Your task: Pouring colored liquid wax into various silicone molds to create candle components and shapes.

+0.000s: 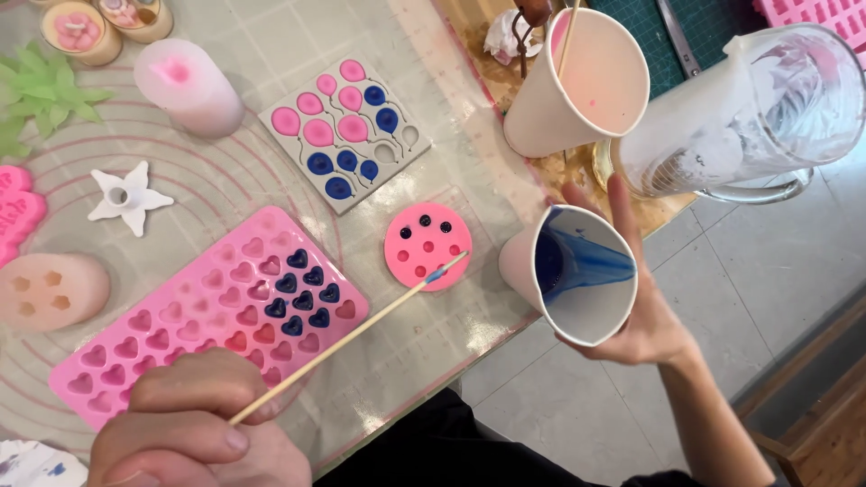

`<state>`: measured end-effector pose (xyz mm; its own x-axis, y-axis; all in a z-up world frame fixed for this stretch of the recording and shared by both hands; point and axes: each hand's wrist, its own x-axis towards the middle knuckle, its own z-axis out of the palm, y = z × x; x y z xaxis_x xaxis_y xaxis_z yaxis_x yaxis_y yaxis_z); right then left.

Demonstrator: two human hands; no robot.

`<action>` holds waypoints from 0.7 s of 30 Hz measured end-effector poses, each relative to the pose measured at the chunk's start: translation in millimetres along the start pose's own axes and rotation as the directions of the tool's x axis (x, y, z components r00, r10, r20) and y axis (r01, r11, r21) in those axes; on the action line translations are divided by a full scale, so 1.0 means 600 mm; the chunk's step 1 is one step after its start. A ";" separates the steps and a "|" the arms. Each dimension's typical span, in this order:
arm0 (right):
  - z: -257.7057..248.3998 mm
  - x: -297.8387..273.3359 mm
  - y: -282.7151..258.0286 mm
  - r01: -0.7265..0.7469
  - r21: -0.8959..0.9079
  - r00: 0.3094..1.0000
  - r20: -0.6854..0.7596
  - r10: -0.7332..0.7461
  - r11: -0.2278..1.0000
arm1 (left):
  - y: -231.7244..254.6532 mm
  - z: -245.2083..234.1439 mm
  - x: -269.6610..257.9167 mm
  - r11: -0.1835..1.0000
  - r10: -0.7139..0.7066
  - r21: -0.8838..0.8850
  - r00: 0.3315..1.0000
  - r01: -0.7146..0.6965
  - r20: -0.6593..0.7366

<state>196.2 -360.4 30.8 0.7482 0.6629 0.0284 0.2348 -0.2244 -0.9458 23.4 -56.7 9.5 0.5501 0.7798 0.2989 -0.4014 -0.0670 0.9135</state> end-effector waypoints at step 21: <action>-0.043 0.071 0.013 0.155 -0.303 0.933 0.358 -0.038 0.940 | 0.036 0.030 -0.014 0.995 -0.078 -0.064 0.997 0.076 -0.027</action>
<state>245.8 -352.4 32.9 0.4671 0.8826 -0.0529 0.5249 -0.3250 -0.7867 23.5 -76.0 31.5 0.5597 0.7991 0.2197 -0.4044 0.0320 0.9140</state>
